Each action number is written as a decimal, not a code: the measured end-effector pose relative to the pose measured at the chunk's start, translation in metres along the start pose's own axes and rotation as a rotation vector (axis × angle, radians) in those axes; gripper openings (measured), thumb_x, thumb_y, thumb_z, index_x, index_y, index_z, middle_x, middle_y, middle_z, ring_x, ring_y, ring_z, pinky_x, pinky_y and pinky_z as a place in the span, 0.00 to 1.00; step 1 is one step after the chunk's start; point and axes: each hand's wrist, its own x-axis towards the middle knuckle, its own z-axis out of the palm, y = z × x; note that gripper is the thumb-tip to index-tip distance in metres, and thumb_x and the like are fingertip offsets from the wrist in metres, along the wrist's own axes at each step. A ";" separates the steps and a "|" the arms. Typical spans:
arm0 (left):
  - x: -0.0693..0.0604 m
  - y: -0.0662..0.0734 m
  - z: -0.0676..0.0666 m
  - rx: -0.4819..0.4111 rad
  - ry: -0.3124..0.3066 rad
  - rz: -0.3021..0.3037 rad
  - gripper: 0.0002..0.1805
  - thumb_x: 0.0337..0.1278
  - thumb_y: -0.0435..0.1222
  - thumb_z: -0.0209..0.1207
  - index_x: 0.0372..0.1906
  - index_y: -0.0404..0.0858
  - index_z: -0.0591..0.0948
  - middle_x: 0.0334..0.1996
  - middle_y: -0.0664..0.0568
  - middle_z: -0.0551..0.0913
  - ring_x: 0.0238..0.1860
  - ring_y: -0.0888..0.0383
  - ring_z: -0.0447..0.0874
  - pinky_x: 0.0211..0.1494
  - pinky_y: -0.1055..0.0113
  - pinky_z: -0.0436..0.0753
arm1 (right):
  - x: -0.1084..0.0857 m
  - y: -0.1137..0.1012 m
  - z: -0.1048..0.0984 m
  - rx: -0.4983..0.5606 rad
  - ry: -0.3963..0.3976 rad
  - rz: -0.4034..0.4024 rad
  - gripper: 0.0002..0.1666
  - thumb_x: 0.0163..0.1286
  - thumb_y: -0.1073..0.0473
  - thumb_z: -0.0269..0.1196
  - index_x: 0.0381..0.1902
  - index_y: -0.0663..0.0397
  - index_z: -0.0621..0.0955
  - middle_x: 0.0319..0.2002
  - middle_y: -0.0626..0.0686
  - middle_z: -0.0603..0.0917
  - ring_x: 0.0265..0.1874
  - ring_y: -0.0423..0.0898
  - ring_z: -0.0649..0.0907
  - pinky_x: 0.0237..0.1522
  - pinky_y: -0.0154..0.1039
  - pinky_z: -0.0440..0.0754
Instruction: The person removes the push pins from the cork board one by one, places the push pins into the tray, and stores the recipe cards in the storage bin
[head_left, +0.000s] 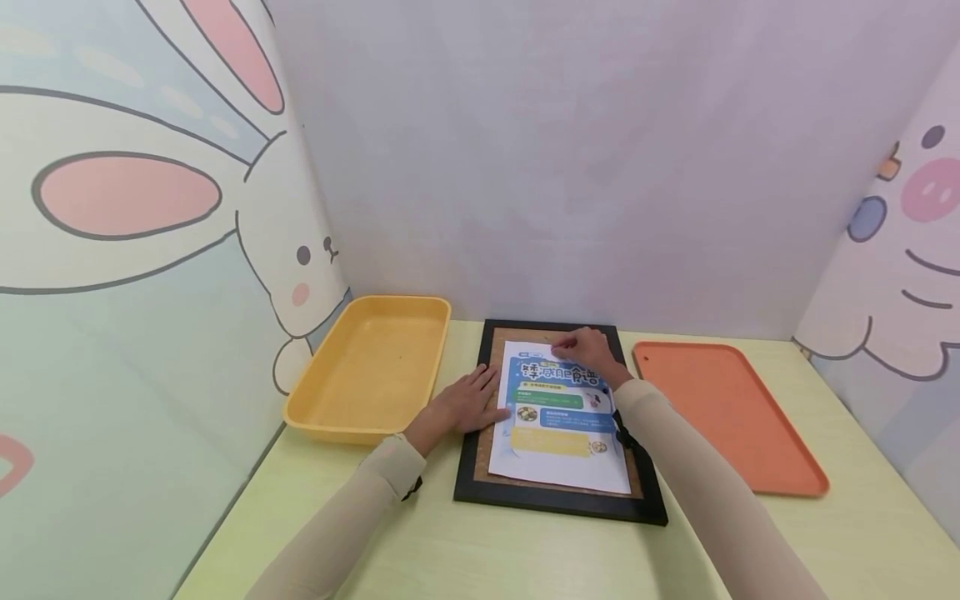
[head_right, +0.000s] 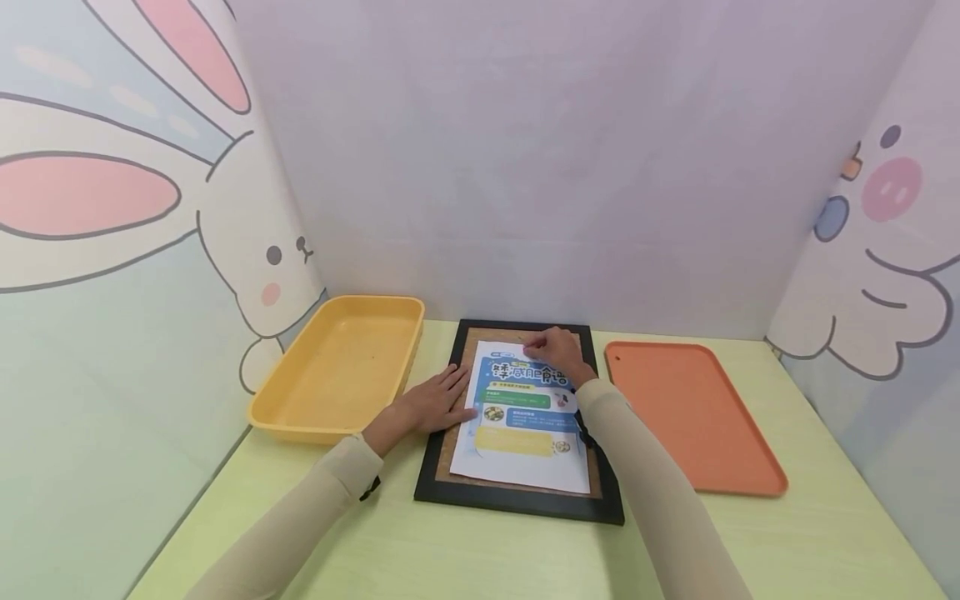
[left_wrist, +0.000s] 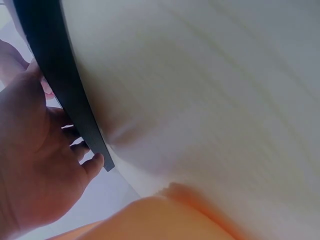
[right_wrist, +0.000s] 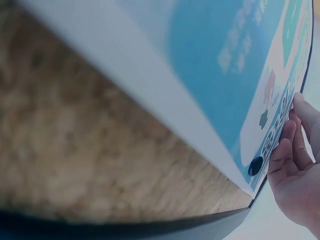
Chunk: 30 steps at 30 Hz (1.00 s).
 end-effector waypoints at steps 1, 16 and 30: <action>0.000 0.000 0.000 -0.002 0.001 0.000 0.50 0.74 0.70 0.39 0.84 0.40 0.51 0.84 0.48 0.49 0.84 0.47 0.44 0.83 0.54 0.55 | 0.000 0.000 0.000 0.002 0.000 0.000 0.14 0.72 0.52 0.70 0.51 0.52 0.90 0.45 0.55 0.90 0.41 0.51 0.83 0.50 0.47 0.80; -0.002 0.001 -0.006 0.006 -0.008 0.001 0.50 0.74 0.69 0.39 0.84 0.39 0.52 0.84 0.47 0.50 0.84 0.47 0.45 0.83 0.54 0.55 | -0.002 -0.006 -0.003 0.058 -0.059 0.036 0.13 0.75 0.55 0.68 0.52 0.54 0.89 0.46 0.56 0.88 0.45 0.52 0.82 0.53 0.48 0.79; -0.001 0.003 -0.004 0.017 -0.010 0.005 0.49 0.75 0.68 0.39 0.84 0.39 0.52 0.84 0.47 0.51 0.84 0.47 0.45 0.83 0.55 0.55 | -0.001 -0.002 0.000 0.057 -0.049 0.050 0.11 0.75 0.56 0.67 0.48 0.55 0.89 0.41 0.54 0.88 0.41 0.50 0.81 0.49 0.43 0.78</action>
